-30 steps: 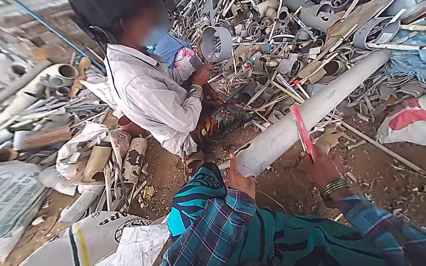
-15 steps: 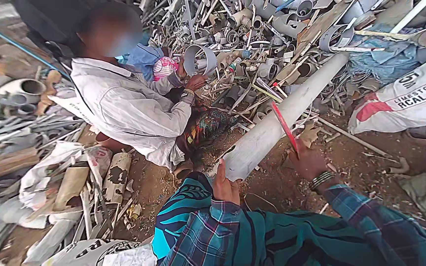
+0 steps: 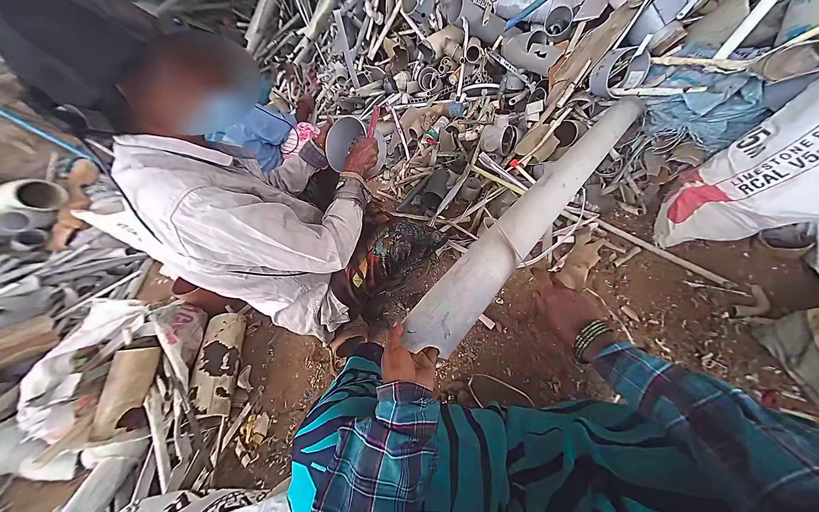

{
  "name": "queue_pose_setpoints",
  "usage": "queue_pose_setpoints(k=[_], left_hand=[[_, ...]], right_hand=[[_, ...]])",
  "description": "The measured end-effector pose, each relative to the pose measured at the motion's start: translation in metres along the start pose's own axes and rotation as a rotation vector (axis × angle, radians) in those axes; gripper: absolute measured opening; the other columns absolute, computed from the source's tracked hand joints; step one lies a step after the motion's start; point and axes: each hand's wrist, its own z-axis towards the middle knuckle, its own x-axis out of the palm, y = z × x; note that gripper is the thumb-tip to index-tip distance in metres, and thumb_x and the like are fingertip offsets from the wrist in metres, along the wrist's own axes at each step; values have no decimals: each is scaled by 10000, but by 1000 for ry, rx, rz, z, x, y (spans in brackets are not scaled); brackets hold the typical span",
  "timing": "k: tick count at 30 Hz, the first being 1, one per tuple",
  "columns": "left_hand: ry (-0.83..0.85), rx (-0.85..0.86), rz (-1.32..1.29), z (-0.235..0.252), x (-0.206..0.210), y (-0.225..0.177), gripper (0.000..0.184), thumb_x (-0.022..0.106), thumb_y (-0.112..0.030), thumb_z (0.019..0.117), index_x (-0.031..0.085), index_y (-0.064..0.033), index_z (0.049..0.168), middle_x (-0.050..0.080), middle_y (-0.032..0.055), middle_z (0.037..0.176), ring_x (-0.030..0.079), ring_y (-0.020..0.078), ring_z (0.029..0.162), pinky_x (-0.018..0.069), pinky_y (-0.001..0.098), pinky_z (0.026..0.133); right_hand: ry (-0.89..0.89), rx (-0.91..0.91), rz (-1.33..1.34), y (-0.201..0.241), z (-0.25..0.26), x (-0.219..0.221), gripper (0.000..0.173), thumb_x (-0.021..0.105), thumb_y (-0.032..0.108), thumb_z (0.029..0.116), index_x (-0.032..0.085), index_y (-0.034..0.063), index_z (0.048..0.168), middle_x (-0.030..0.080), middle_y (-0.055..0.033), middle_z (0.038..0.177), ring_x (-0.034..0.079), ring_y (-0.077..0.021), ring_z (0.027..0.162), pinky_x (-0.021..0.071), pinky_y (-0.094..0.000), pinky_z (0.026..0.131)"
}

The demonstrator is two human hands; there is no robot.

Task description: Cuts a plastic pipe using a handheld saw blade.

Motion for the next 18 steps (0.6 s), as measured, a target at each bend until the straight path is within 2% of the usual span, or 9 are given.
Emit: queue_pose_setpoints(k=[3,6,7,8,10,12,14,16,18], left_hand=[[24,16,27,-2,1,-3,299,312,-260,1110,457,-68,1288,560,125,1109,603,204,961,516,363,771],[29,21,39,1,0,-2,317,307,-271,1112,452,-65,1305,559,126,1128,597,206,988,510,375,798],[35,13,37,2,-1,-2,326,308,-271,1113,446,-61,1320,555,129,1149,592,209,1009,507,378,820],[41,-1,34,2,-1,-2,334,308,-275,1114,439,-60,1334,550,132,1169,587,211,1028,504,377,839],[34,-14,34,3,-1,-1,340,310,-277,1113,439,-58,1339,552,136,1174,588,216,1025,504,382,838],[30,-12,34,4,-2,0,338,311,-257,1113,424,-52,1357,532,145,1199,566,229,1048,486,400,860],[22,-7,46,3,-2,2,338,317,-256,1112,424,-55,1361,529,142,1210,560,225,1061,480,401,870],[22,3,39,2,0,2,333,321,-260,1110,429,-59,1352,532,136,1210,564,221,1061,484,401,867],[20,14,22,5,0,5,335,323,-255,1107,433,-57,1354,536,136,1213,561,224,1066,482,413,873]], right_hand=[[-272,-369,-21,11,-26,38,422,510,90,1044,527,-21,1451,685,-323,1079,712,-508,869,574,-593,733],[-333,-561,-83,20,-41,63,391,537,63,1021,586,10,1405,695,-280,979,721,-439,715,586,-529,592],[-337,-528,-90,16,-36,61,394,543,71,1020,587,12,1407,693,-289,970,717,-453,715,582,-541,590],[-271,-424,-82,11,-26,51,412,507,87,1046,539,1,1447,684,-318,1034,717,-490,798,580,-576,660],[-26,-66,4,1,-1,13,495,380,117,1104,308,23,1585,604,-349,1277,641,-532,1121,508,-622,928],[24,136,81,-17,22,-7,526,359,152,1116,226,46,1613,585,-348,1326,592,-511,1237,465,-619,1010],[46,124,113,-16,17,-8,541,382,203,1121,226,31,1610,593,-350,1314,592,-507,1239,461,-617,1019],[71,-71,78,4,-10,8,516,391,203,1119,290,13,1589,610,-341,1288,625,-518,1168,480,-624,980],[20,-352,-25,22,-41,39,462,445,155,1089,424,22,1531,647,-343,1194,689,-533,969,544,-632,805]])
